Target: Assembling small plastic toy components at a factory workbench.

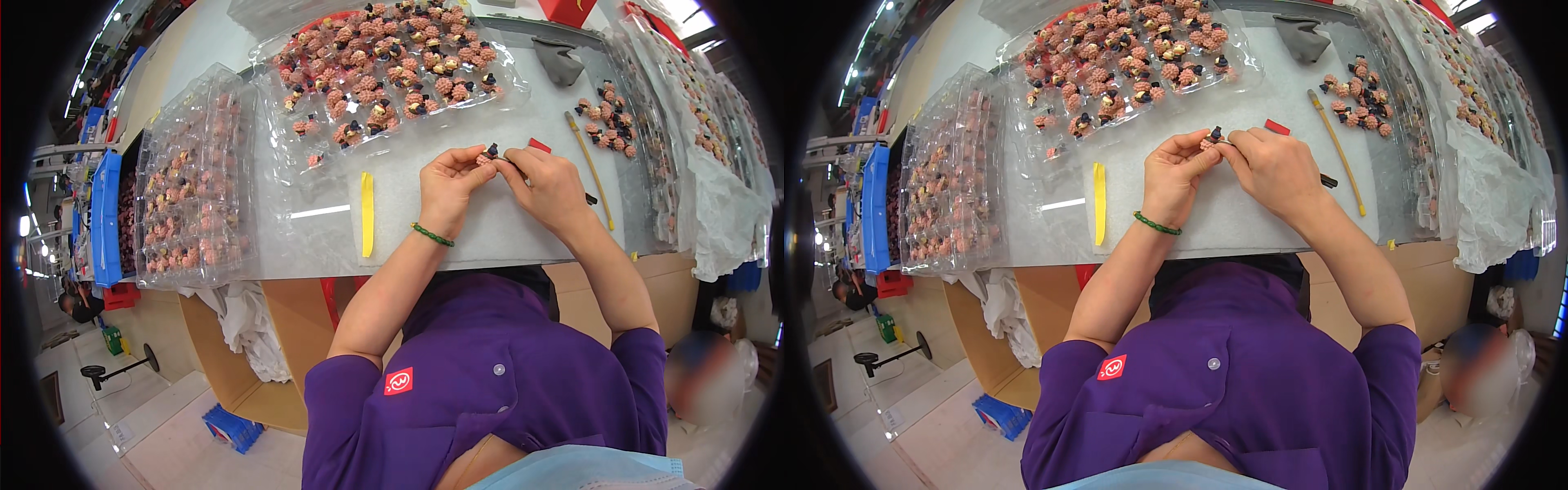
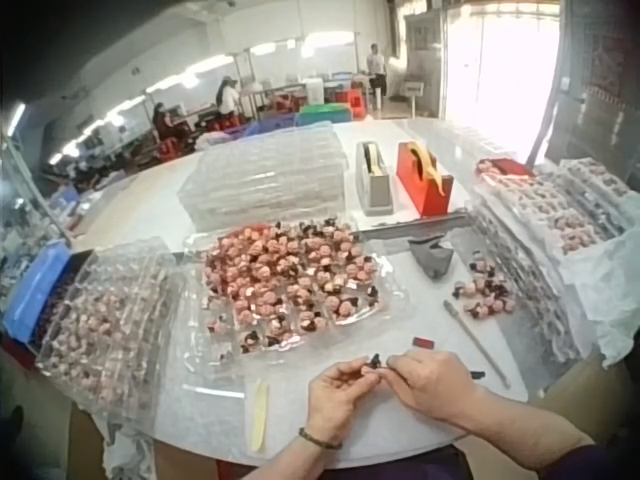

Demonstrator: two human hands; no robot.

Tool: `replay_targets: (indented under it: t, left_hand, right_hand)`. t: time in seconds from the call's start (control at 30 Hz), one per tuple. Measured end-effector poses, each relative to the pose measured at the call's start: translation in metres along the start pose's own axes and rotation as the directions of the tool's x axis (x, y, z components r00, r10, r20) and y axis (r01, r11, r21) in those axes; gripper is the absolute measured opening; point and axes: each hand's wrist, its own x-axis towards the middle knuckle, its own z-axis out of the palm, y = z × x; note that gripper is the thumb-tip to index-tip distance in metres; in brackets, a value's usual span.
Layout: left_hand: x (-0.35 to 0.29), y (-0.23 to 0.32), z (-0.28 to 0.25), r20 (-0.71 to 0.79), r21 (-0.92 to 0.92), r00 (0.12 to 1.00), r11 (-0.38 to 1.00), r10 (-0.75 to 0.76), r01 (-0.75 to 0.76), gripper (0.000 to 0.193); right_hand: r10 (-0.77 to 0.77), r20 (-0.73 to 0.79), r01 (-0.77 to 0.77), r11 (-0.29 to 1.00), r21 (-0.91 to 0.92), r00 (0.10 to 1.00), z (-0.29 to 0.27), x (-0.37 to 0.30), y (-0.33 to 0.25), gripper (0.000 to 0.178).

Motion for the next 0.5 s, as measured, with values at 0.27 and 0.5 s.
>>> replay_targets:
  t: [0.27,0.5]
  left_hand:
    - [-0.0006,0.0014,0.0011,0.011,-0.009,1.0,1.0,-0.004,0.004,0.028]
    - [-0.0003,0.0007,0.0009,0.005,-0.012,1.0,1.0,-0.004,0.004,0.029]
  right_hand:
    - [-0.033,-0.009,0.033,0.999,-0.008,0.999,-0.002,0.0011,0.0003,0.012]
    - [-0.023,0.013,0.024,0.999,-0.038,1.0,-0.0025,0.0012,-0.0008,0.012]
